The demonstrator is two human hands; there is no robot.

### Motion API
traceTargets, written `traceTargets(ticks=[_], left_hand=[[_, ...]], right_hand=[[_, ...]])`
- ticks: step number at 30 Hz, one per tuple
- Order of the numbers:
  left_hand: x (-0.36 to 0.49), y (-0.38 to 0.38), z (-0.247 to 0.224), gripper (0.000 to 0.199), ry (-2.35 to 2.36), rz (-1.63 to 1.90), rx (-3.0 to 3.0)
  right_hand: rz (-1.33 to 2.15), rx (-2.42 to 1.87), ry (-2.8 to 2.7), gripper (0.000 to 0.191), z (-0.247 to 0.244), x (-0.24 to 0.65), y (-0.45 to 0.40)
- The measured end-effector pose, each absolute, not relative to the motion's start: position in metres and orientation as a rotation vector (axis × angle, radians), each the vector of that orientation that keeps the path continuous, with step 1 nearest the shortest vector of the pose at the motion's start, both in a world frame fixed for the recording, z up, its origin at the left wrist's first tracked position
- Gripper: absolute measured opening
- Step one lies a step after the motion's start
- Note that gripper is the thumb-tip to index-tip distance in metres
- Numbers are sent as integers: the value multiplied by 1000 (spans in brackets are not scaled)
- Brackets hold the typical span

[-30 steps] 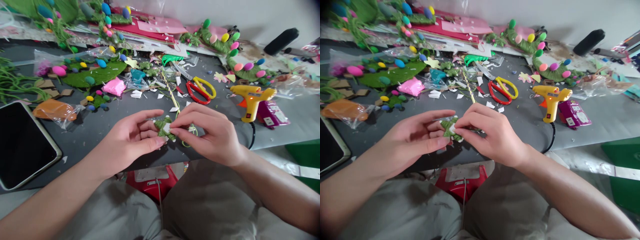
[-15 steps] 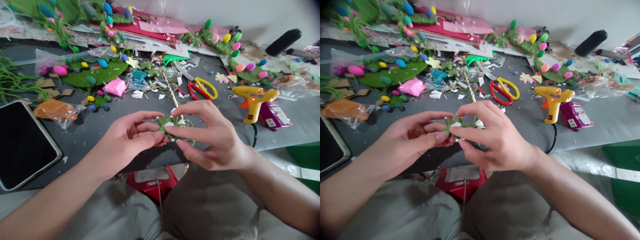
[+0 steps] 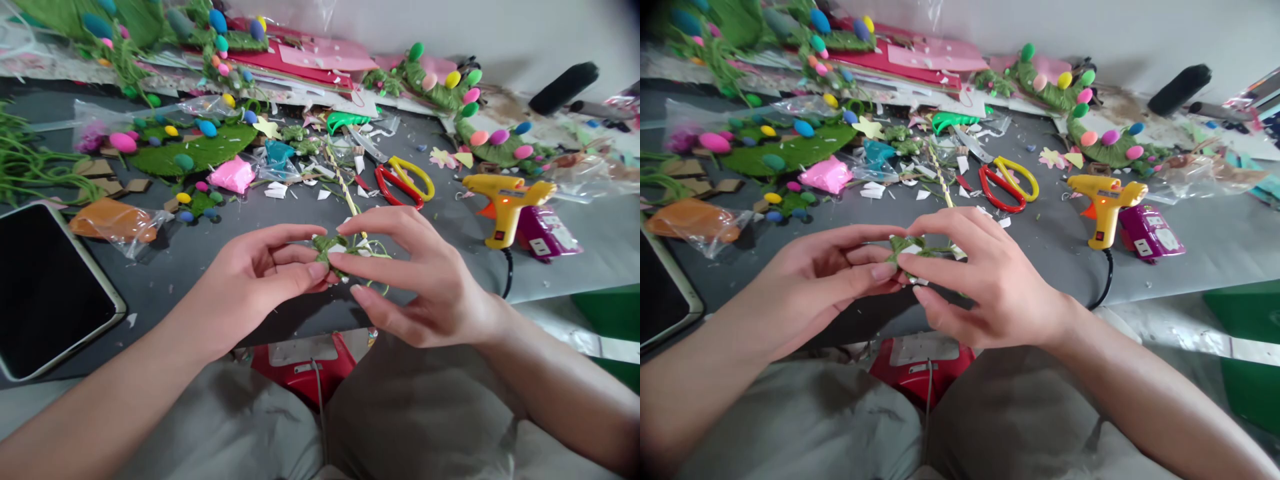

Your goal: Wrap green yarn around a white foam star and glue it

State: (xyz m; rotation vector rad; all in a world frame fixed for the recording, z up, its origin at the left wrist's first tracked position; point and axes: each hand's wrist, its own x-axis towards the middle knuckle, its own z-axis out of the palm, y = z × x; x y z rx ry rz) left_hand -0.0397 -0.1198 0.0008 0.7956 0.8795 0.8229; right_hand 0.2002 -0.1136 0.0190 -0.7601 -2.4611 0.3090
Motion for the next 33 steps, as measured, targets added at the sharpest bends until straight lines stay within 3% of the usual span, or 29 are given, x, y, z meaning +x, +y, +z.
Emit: traceTargets(ticks=[19,33], left_hand=[[-41,-118,-3,38,905,858,891],[-42,-118,-3,38,907,888,904]], right_hand=[[409,-798,-2367,27,20,199,-112],[476,-826,-2337,30,22,199,-113]])
